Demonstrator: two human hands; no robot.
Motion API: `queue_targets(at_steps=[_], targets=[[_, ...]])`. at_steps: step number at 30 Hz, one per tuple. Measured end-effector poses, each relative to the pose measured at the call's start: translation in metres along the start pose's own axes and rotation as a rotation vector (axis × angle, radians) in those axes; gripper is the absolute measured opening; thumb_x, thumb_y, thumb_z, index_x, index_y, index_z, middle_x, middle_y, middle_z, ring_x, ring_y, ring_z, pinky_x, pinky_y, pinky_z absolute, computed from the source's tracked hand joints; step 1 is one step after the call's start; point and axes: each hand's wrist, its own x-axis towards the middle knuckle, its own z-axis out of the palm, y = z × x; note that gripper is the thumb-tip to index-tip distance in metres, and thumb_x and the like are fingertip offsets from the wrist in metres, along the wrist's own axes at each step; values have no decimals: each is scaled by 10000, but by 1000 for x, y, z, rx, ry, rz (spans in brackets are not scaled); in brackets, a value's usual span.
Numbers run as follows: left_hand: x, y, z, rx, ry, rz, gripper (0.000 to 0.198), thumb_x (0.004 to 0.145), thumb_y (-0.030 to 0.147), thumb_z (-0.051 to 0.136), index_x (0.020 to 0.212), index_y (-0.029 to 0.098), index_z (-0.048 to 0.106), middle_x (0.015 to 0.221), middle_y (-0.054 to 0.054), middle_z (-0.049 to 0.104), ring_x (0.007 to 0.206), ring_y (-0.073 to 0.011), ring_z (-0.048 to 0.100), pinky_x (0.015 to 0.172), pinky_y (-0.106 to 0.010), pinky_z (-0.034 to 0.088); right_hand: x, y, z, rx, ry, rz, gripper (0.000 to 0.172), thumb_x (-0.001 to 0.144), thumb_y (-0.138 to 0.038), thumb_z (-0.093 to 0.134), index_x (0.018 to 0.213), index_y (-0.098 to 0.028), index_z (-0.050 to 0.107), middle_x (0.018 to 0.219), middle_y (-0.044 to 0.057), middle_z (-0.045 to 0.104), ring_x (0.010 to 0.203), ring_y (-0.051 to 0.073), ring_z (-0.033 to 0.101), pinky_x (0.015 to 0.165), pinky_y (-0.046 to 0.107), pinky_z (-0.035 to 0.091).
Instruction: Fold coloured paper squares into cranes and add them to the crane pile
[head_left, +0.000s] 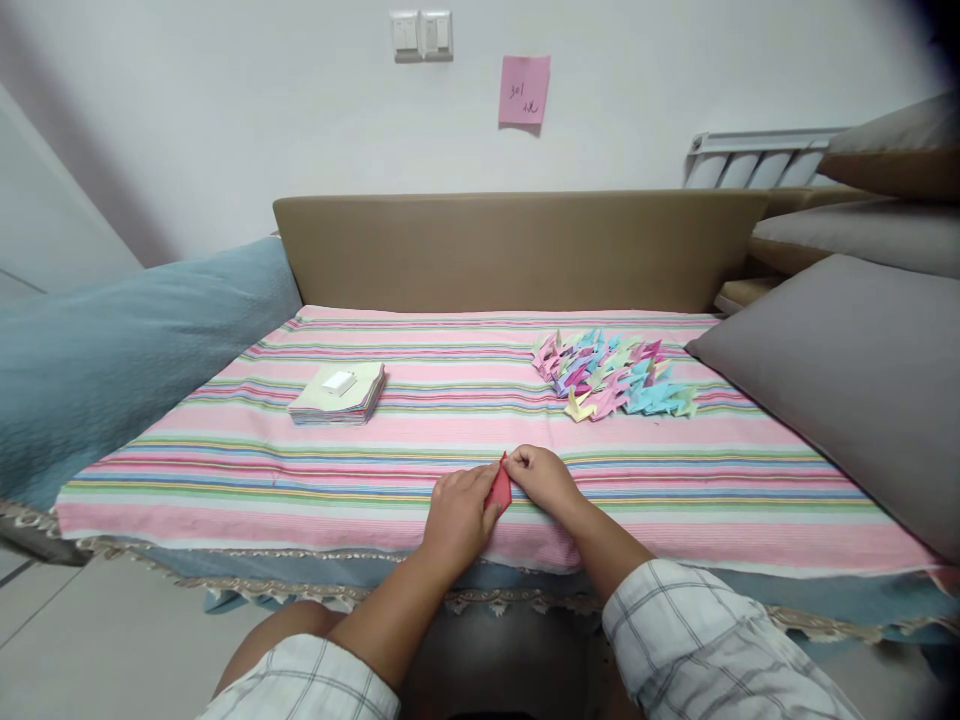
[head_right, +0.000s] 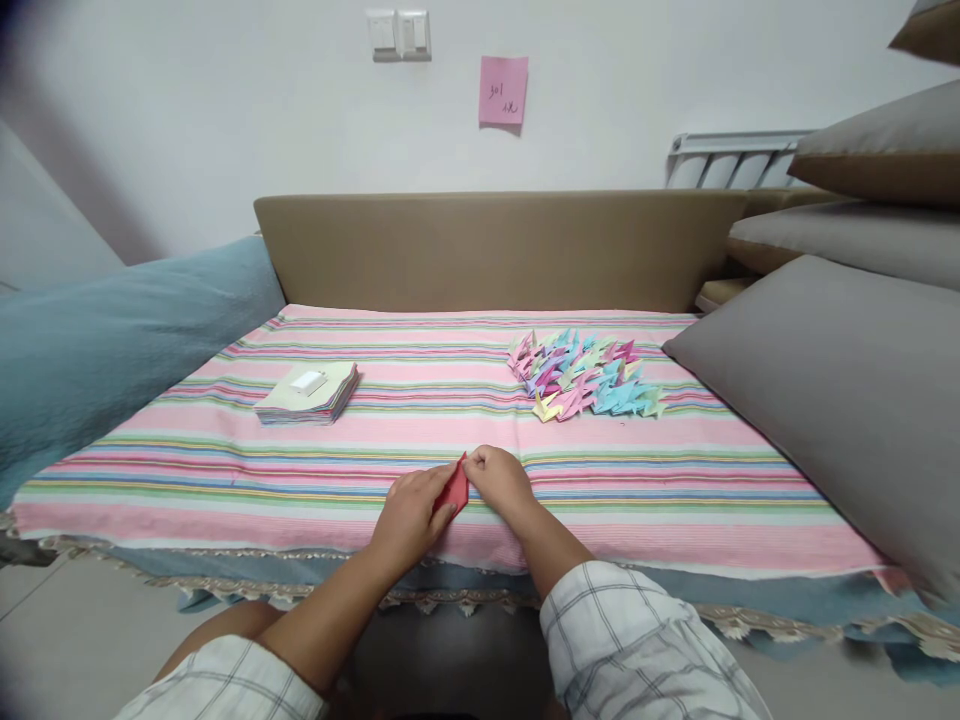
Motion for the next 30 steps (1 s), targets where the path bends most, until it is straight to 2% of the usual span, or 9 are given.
queue_targets(at_steps=[2,4,6,8,12,16,21,25,30], targets=[[-1,0,1,21,-8,1,537,790,251,547,1310,240,416,1195,-63,596,1054,-249,532,910,-413,385,-1,-2,1,-32,10,8,195,770,-353,522,683,-201,609,674,6,626,617,140,535,563,245,346],[-1,0,1,34,-11,0,534,794,256,543,1312,235,414,1195,-64,596,1054,-254,529,908,-417,384,-2,-2,2,-34,21,3,169,760,-345,543,808,-210,633,719,3,628,652,147,549,590,250,365],[-1,1,1,42,-13,2,522,796,259,542,1304,235,423,1189,-63,599,1051,-253,528,908,-421,382,-2,-2,3,-17,45,-25,257,750,-319,564,978,-214,623,803,13,630,721,157,565,648,260,393],[-1,1,1,45,-15,6,508,795,257,544,1291,233,437,1184,-61,602,1047,-250,528,910,-423,381,-1,-2,4,-5,72,-77,321,740,-266,574,1055,-213,605,919,36,621,817,164,569,726,274,407],[-1,1,0,33,0,6,470,799,253,539,1262,233,463,1181,-63,602,1049,-242,529,918,-420,378,4,0,4,7,72,-152,215,713,-194,580,920,-221,633,999,40,599,913,175,546,803,302,402],[-1,2,-1,-4,11,-5,452,798,242,535,1245,225,468,1179,-68,601,1040,-240,540,909,-414,393,9,3,1,81,13,-133,127,705,-246,584,825,-208,604,875,11,610,802,158,549,738,288,412],[-3,0,5,36,52,34,411,811,246,513,1221,222,492,1223,-90,569,1061,-252,535,918,-443,399,10,4,0,159,-25,-67,130,700,-261,565,818,-210,583,728,-26,601,663,128,528,661,259,407],[-4,-1,9,103,64,67,420,821,242,498,1241,224,486,1267,-92,540,1059,-252,531,920,-451,399,10,4,2,209,-6,-91,187,690,-233,556,872,-199,580,759,-21,598,659,118,525,651,247,410],[-5,-1,9,144,63,93,441,828,236,492,1267,197,472,1292,-95,528,1041,-257,530,920,-459,397,12,4,4,275,-45,-68,250,699,-207,536,944,-185,577,778,-15,587,633,105,527,634,237,422]])
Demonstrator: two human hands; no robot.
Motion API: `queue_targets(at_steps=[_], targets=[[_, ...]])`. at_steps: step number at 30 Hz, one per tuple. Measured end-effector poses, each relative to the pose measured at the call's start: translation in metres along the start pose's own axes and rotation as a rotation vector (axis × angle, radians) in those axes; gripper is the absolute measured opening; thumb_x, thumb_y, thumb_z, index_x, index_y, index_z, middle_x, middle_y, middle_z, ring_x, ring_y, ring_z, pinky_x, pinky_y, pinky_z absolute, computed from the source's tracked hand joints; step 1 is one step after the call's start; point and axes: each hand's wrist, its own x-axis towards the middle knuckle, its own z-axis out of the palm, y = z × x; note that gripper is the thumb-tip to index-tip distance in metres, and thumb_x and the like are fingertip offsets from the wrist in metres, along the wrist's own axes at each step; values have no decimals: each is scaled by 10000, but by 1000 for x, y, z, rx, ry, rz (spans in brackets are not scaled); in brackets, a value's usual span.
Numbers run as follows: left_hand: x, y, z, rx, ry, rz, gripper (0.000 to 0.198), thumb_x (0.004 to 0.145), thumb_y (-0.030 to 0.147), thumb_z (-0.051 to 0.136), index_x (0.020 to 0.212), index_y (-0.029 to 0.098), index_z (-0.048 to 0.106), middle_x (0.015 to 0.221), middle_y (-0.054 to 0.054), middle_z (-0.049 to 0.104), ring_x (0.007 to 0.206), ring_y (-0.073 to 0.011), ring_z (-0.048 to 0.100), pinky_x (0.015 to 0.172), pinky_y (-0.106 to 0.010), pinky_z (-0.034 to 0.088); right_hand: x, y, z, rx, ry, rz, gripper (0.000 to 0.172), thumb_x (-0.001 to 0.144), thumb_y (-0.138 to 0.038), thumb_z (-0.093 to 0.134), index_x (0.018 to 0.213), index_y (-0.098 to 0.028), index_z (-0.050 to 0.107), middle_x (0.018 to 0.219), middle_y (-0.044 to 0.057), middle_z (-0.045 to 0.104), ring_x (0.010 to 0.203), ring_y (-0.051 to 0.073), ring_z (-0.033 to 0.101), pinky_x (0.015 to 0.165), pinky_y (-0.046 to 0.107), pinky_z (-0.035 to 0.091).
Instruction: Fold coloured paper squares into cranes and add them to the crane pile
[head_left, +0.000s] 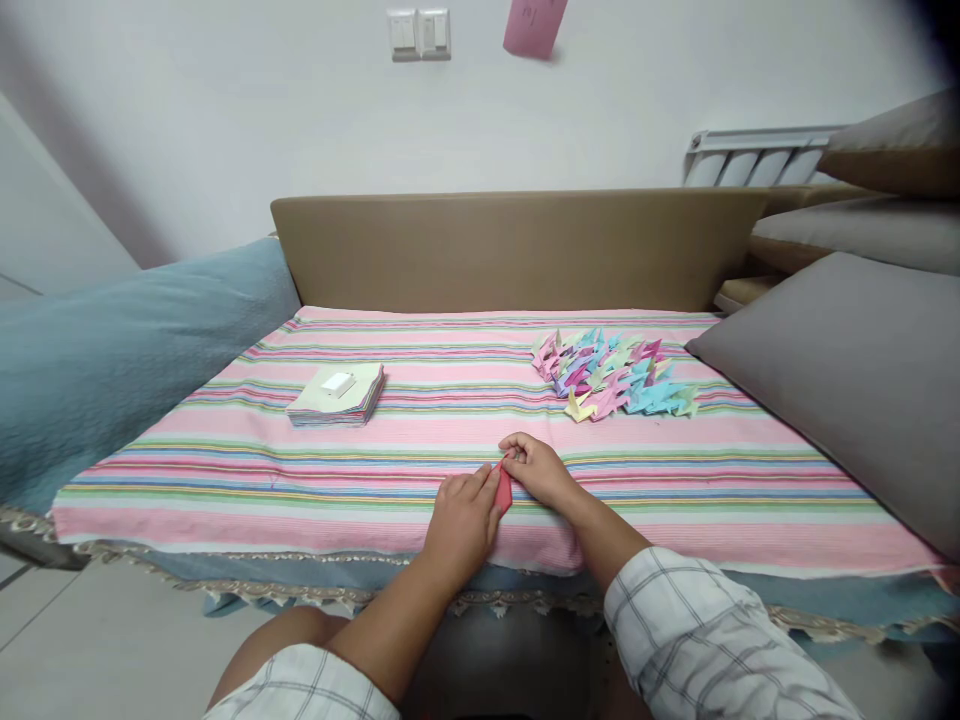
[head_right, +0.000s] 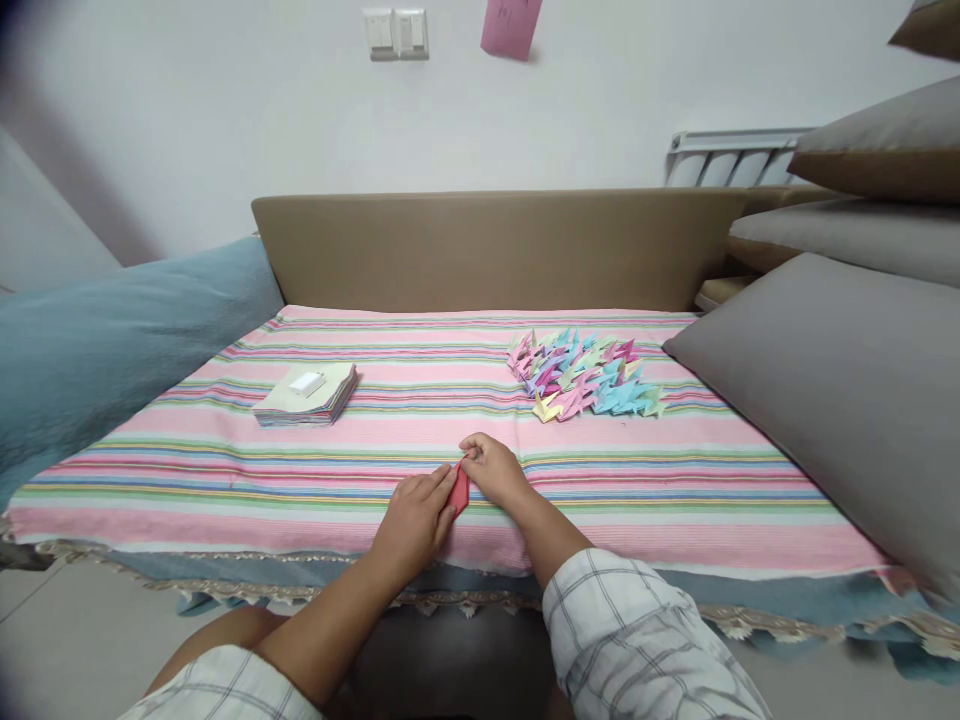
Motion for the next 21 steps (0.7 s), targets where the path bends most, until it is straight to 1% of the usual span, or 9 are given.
queue_targets(at_steps=[4,9,13,21], targets=[[-1,1,1,13,7,-4,431,841,233,472,1270,206,474,1299,-93,524,1070,-249,519,941,-454,386,2,2,0,-19,6,30,243,705,-201,534,943,-189,579,766,-20,587,629,105,527,627,237,423],[-3,1,4,36,14,-13,446,844,228,458,1289,202,455,1313,-93,512,1170,-258,465,988,-452,354,4,4,-1,65,2,52,251,724,-238,515,962,-178,566,684,-34,560,551,100,489,551,225,398],[-3,1,5,55,0,-9,450,845,228,457,1294,201,448,1326,-90,500,1187,-262,457,994,-447,343,4,4,-3,77,21,63,251,736,-262,505,961,-170,571,731,-9,595,605,116,525,603,243,418],[-2,4,6,121,-55,-22,430,850,230,451,1278,190,473,1317,-88,510,1185,-285,451,979,-457,330,5,3,-4,-20,18,58,234,756,-247,504,963,-174,584,805,20,633,722,148,576,693,273,441]])
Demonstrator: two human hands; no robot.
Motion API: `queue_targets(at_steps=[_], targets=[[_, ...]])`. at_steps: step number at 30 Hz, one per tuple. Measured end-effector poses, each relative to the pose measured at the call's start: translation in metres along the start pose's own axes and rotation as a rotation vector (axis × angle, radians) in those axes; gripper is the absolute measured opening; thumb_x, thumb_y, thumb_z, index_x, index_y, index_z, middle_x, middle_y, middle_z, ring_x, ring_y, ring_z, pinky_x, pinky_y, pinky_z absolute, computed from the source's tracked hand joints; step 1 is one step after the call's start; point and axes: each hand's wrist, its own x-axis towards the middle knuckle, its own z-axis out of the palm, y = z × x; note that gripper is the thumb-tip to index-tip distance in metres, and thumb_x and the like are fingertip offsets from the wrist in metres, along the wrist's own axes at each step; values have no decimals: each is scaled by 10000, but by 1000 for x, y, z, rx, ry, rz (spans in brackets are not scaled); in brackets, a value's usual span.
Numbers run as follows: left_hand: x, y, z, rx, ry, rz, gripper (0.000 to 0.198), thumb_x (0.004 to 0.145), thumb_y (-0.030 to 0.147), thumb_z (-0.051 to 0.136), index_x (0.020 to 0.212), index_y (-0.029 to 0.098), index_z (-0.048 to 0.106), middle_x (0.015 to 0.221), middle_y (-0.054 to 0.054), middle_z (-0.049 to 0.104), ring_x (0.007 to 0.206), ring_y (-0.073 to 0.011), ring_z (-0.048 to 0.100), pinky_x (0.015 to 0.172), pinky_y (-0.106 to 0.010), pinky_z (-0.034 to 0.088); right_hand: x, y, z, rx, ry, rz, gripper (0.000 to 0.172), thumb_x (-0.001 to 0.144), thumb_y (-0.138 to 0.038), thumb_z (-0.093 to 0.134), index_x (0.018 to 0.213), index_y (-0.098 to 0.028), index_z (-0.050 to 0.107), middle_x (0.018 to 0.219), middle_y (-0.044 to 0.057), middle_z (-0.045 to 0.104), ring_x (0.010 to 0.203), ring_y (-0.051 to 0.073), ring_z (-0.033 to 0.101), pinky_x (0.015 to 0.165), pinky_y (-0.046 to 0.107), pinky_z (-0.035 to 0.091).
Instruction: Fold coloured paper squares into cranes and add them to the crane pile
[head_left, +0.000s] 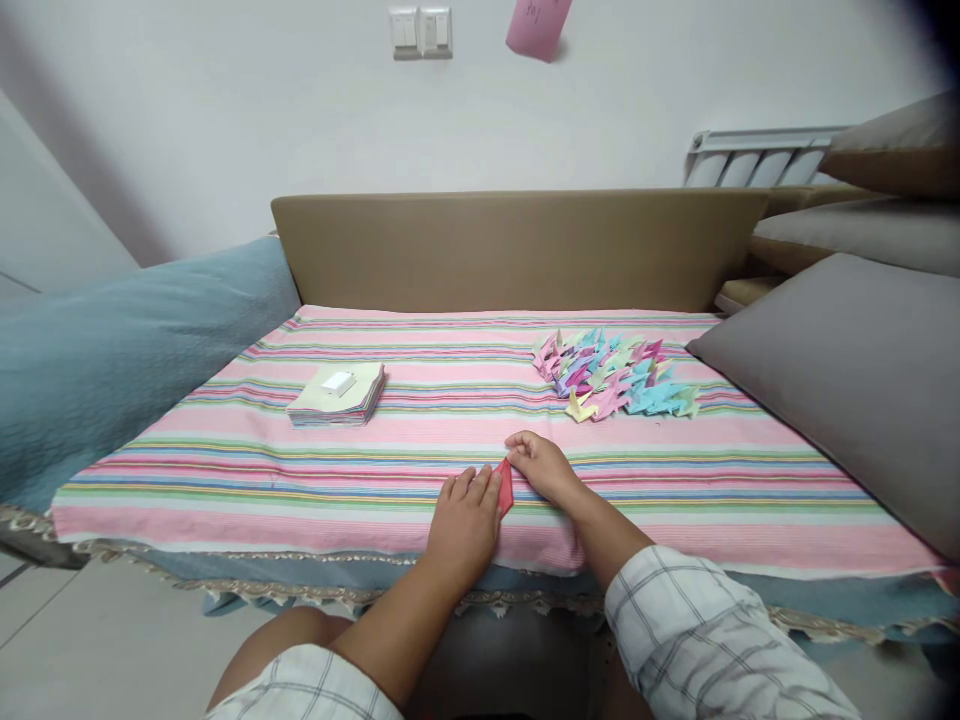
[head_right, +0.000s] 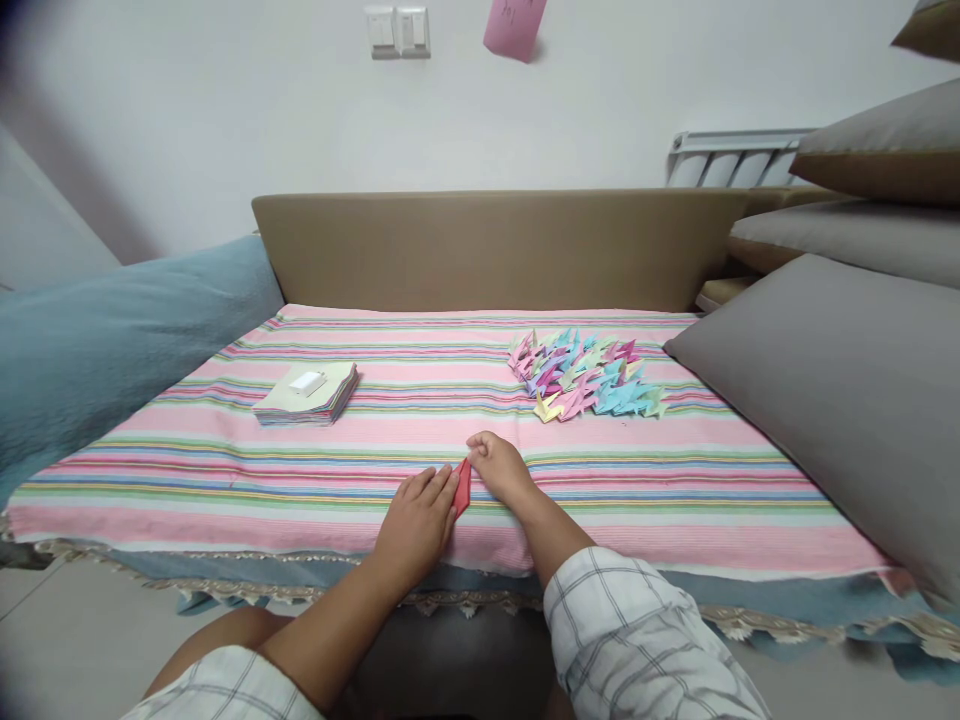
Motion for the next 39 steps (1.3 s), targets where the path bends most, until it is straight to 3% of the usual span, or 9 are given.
queue_targets(at_steps=[8,13,21,31,39], targets=[[0,0,2,31,0,12,432,842,226,466,1271,183,484,1318,-84,511,1185,-278,451,977,-445,333,-4,0,-7,4,110,5,242,779,-295,494,975,-184,584,876,32,644,800,158,593,754,289,446],[0,1,3,73,28,2,428,860,257,450,1283,193,475,1317,-65,515,1179,-258,456,976,-438,344,-8,2,-3,33,60,-11,360,716,-388,581,1005,-174,560,734,-17,607,633,132,562,634,267,437],[-3,-1,6,89,60,36,440,861,236,447,1299,192,449,1359,-57,471,1189,-263,446,979,-449,335,-1,4,6,22,106,-9,264,715,-308,563,947,-186,592,664,-36,571,580,117,516,575,244,409],[-5,0,6,71,34,68,502,861,160,420,1352,244,359,1397,-51,422,1225,-281,419,971,-510,324,-1,1,3,203,40,-17,338,684,-348,598,961,-158,562,635,-55,529,520,95,466,535,232,380],[-6,-3,8,49,8,95,514,877,151,381,1375,260,316,1415,-59,392,1288,-264,353,1000,-540,295,-1,-2,2,59,25,5,257,718,-263,556,957,-171,570,588,-69,503,505,98,460,537,233,363]])
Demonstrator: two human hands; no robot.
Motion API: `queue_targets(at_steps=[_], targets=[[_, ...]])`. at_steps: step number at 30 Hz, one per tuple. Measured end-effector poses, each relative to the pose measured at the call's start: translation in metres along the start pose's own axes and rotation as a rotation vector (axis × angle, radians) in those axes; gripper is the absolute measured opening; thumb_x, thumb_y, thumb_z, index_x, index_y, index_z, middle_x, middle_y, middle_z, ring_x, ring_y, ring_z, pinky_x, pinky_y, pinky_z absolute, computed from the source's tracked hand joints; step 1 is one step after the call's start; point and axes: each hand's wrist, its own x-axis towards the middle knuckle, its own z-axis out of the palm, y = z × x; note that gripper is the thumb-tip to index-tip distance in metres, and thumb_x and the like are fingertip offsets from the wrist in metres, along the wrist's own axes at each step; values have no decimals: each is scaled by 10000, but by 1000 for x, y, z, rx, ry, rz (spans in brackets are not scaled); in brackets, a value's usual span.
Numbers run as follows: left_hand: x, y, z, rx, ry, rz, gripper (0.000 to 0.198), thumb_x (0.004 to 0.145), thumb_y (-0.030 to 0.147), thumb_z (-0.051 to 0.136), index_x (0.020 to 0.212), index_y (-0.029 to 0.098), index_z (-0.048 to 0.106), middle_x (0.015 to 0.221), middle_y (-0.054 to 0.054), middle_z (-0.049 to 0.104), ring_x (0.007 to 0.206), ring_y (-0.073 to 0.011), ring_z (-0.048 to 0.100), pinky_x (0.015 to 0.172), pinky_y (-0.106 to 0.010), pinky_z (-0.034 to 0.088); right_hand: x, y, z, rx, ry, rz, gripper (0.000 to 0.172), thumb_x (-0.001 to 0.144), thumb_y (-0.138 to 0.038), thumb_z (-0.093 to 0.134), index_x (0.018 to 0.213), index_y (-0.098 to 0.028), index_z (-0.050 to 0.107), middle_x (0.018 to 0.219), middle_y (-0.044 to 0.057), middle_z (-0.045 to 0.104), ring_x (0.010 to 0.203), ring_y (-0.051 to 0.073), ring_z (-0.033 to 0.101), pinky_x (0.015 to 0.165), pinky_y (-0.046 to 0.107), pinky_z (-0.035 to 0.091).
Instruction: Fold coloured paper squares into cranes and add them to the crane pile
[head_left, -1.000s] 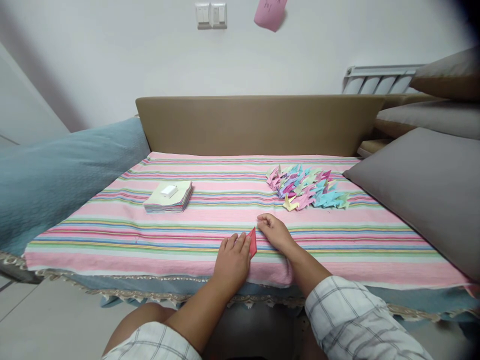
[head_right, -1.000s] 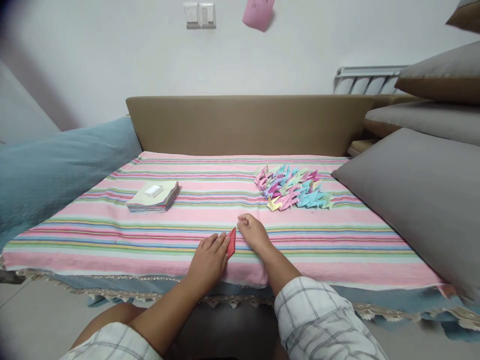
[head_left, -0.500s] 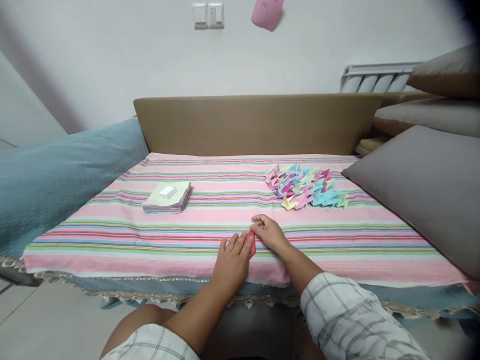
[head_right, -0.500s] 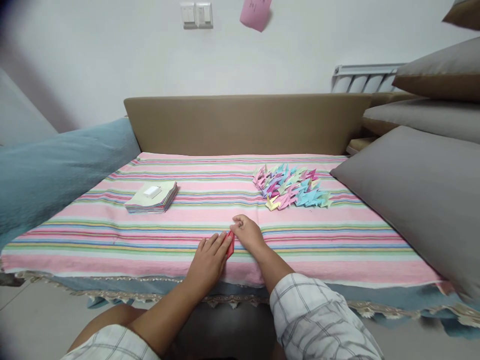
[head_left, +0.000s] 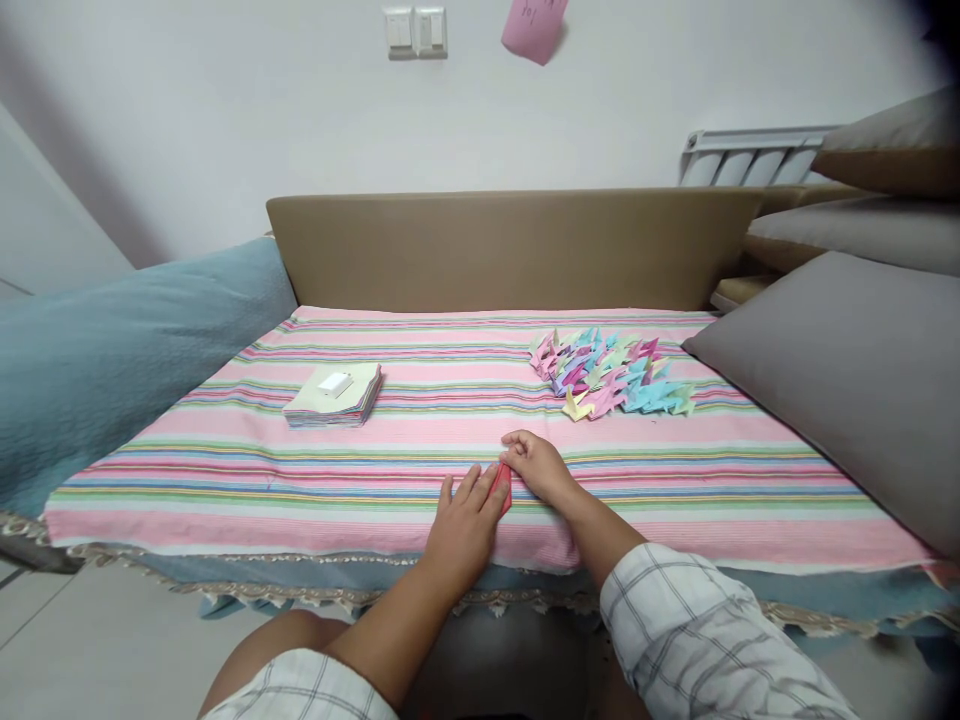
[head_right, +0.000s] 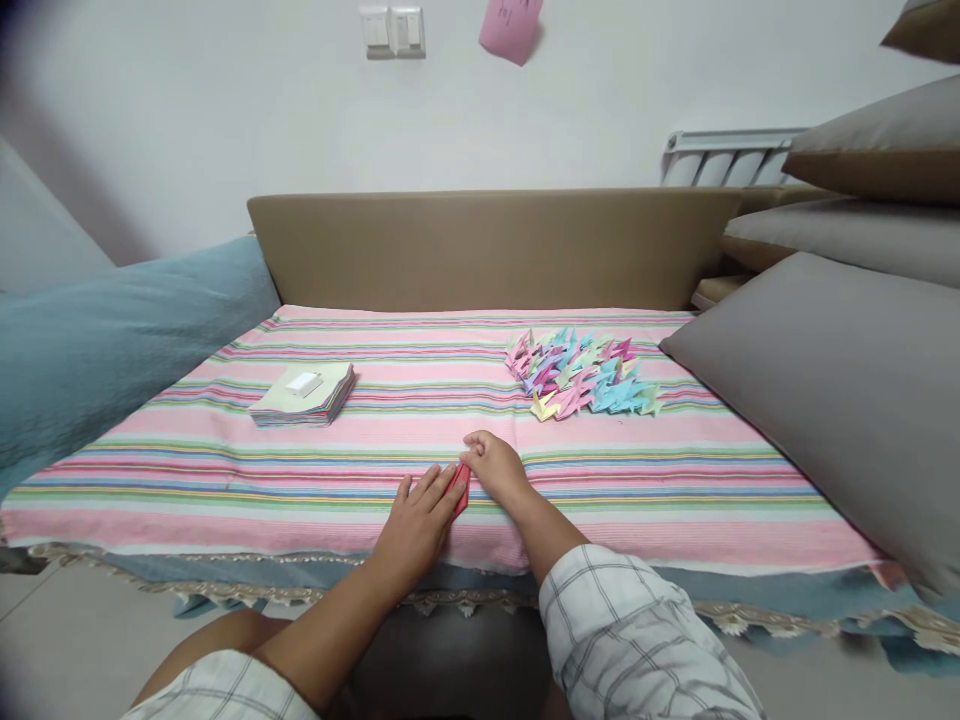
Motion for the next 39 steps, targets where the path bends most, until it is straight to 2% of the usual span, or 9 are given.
queue_targets(at_steps=[9,19,25,27,29,31,34,36,39], targets=[[-3,-2,-1,-44,-58,26,455,881,138,374,1305,298,415,1398,-52,419,1278,-265,370,1014,-587,253,4,3,-3,-63,-16,-2,262,735,-237,557,986,-167,581,627,-52,534,548,103,498,563,232,376],[-1,-1,0,-57,-67,13,464,869,139,399,1294,325,422,1385,-48,438,1268,-275,381,1001,-613,251,5,9,-2,-91,6,-15,259,731,-254,566,977,-179,593,604,-54,543,548,108,505,560,230,392],[-2,-2,1,-62,-35,20,436,872,157,409,1274,323,443,1369,-45,458,1254,-280,396,989,-617,260,-6,1,-15,55,173,-88,263,786,-319,522,997,-174,582,881,45,645,816,158,605,769,302,470],[-2,-2,2,-59,-23,20,428,877,171,414,1277,320,442,1362,-50,466,1251,-277,399,990,-614,259,-13,1,-16,99,106,-172,246,804,-310,508,1007,-186,573,921,52,656,850,161,619,802,318,477],[-1,-1,4,-52,-9,12,416,883,192,419,1277,323,443,1349,-53,481,1248,-272,404,992,-606,260,-20,2,-14,146,-72,-244,251,828,-275,471,1053,-193,545,959,56,662,867,155,635,814,325,487],[-1,0,4,-48,10,4,395,890,218,423,1269,329,453,1332,-55,497,1242,-267,409,995,-597,258,-24,4,-10,115,-173,-274,265,832,-233,456,1085,-197,528,999,60,663,914,154,633,846,337,483],[-1,0,0,-79,46,-1,366,897,247,420,1253,315,472,1328,-61,497,1228,-266,416,999,-581,256,-26,6,-6,29,-162,-248,267,821,-198,467,1077,-198,545,1003,59,667,943,160,626,870,347,477],[-2,-2,-7,-141,79,-9,356,891,270,431,1242,251,486,1314,-90,500,1198,-261,432,997,-539,284,-26,3,-5,-31,-156,-244,242,811,-190,485,1033,-196,581,981,54,671,914,164,630,848,339,487],[-5,-10,-18,-253,125,-67,293,890,268,413,1116,167,569,1123,-109,591,1034,-222,507,919,-433,379,-29,-4,-5,-181,-165,-351,202,784,-155,526,941,-204,643,973,48,671,917,174,617,858,338,473]])
